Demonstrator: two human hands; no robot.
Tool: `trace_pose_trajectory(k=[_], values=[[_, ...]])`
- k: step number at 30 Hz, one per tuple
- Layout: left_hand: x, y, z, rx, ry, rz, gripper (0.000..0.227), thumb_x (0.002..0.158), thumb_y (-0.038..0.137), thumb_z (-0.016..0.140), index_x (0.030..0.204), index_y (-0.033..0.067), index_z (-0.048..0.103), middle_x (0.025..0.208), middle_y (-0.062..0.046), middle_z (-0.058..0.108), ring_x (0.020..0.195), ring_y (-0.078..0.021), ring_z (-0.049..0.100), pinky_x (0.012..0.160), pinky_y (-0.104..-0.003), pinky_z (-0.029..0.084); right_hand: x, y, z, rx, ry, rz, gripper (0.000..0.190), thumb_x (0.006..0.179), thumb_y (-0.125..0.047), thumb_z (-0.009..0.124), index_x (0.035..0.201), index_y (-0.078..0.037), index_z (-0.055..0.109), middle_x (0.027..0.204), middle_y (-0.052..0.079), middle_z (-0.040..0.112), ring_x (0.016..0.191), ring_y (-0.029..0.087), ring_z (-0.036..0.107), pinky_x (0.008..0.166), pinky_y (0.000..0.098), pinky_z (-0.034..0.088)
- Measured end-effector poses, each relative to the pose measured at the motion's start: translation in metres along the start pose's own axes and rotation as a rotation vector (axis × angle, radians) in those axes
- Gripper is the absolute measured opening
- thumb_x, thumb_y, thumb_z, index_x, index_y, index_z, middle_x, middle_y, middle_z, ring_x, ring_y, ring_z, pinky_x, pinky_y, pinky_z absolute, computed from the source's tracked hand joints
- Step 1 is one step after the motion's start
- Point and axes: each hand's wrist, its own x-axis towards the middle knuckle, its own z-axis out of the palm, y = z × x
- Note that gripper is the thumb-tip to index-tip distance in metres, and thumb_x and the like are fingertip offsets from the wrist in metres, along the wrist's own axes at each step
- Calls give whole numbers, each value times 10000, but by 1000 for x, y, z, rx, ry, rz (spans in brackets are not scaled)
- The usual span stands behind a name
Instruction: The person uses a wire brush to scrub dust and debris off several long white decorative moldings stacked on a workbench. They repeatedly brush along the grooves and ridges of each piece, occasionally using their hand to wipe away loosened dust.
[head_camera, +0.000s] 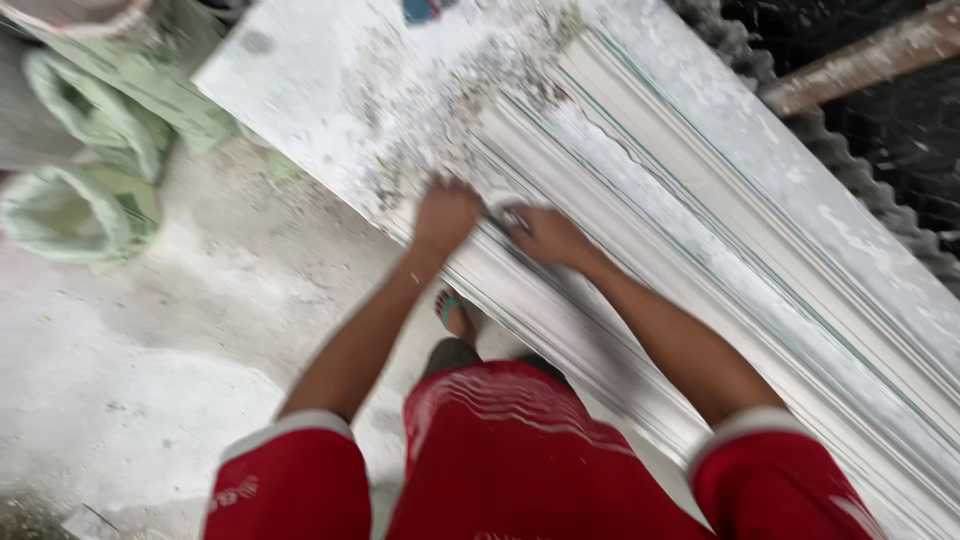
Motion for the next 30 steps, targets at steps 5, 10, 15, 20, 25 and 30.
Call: trace_pose_trajectory(k=[5,10,15,20,25,30], values=[[-33,91,-3,-131,144,106,123,866,73,656,838,135,758,769,-56,689,774,-256,667,798,-451,473,-86,23,11,30,-81,197,507,950,-297,528,1444,-191,570,1108,226,747,1083,476,682,952,584,526],[-24,5,-11,-133,63,34,182,941,87,638,869,179,777,832,-27,724,839,-225,695,869,-446,491,1,-7,17,60,-23,139,468,954,-304,543,1388,-138,602,1146,266,719,1097,501,662,966,618,514],[-31,-41,-78,68,-119,-108,162,962,92,647,1051,165,761,1007,-55,753,1008,-235,704,948,-465,508,39,-45,8,17,34,15,451,976,-300,533,1410,-189,594,1157,191,741,1094,430,701,973,559,537],[-61,72,-73,-422,247,-207,410,975,200,676,1328,9,591,1329,-248,587,1300,-429,541,1043,-527,456,-59,4,31,268,85,183,462,962,-292,573,1394,-142,515,1140,240,697,1101,462,663,944,590,480],[-78,154,-133,-1764,-348,-656,939,1075,644,192,1597,-128,78,1629,-396,195,1533,-512,225,1264,-581,201,-120,24,93,707,155,0,645,811,-66,709,1371,-11,394,1262,253,545,1266,419,494,1075,578,402],[-67,151,-21,-1476,-104,-730,512,1121,360,314,1398,-54,433,1245,-403,571,1193,-589,569,957,-640,438,-136,58,60,263,54,-127,672,901,-321,645,1540,-234,458,1599,243,266,1494,545,159,1196,667,131]])
